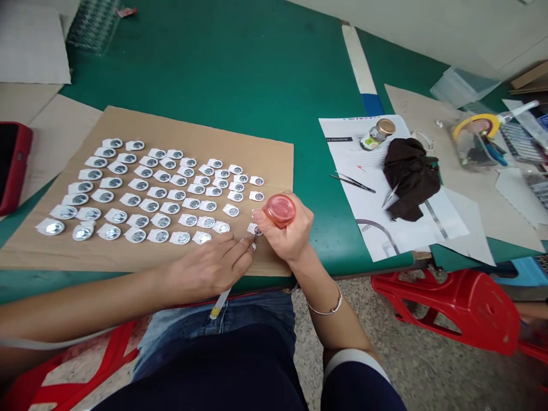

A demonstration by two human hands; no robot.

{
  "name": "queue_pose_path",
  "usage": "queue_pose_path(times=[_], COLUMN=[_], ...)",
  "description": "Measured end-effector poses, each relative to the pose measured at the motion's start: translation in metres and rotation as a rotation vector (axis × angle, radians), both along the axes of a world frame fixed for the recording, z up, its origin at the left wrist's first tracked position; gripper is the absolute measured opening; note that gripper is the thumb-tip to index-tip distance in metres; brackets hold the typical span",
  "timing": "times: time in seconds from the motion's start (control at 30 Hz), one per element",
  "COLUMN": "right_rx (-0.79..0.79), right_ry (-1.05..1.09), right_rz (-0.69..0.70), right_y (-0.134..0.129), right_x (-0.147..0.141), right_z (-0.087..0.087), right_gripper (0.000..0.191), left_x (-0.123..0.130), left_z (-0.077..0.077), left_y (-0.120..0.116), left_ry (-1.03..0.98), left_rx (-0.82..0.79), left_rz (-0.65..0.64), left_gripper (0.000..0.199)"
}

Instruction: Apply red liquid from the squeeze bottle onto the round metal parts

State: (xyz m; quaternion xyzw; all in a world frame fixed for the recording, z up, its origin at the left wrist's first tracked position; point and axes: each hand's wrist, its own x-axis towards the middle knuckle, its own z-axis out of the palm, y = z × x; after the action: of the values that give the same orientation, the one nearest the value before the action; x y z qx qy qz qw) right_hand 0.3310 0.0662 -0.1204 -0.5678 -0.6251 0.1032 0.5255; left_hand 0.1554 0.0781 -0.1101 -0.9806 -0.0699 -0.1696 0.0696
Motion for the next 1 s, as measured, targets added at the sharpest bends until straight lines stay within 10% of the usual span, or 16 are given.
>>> queue_pose_path(times=[0.47, 1.0], right_rx=[0.17, 0.114], right_ry=[0.028, 0.122], right_rz=[-0.151, -0.155], right_y=[-0.021, -0.02], right_x=[-0.004, -0.001], right_z=[-0.007, -0.013], right_gripper=[0.022, 0.016], left_x=[-0.006, -0.007], left_z=[0.003, 0.003], left_y=[0.014, 0.014], left_ry=[0.087, 0.063], left_rx=[-0.417, -0.405], left_rz=[0.059, 0.046], left_gripper=[0.019, 0.018])
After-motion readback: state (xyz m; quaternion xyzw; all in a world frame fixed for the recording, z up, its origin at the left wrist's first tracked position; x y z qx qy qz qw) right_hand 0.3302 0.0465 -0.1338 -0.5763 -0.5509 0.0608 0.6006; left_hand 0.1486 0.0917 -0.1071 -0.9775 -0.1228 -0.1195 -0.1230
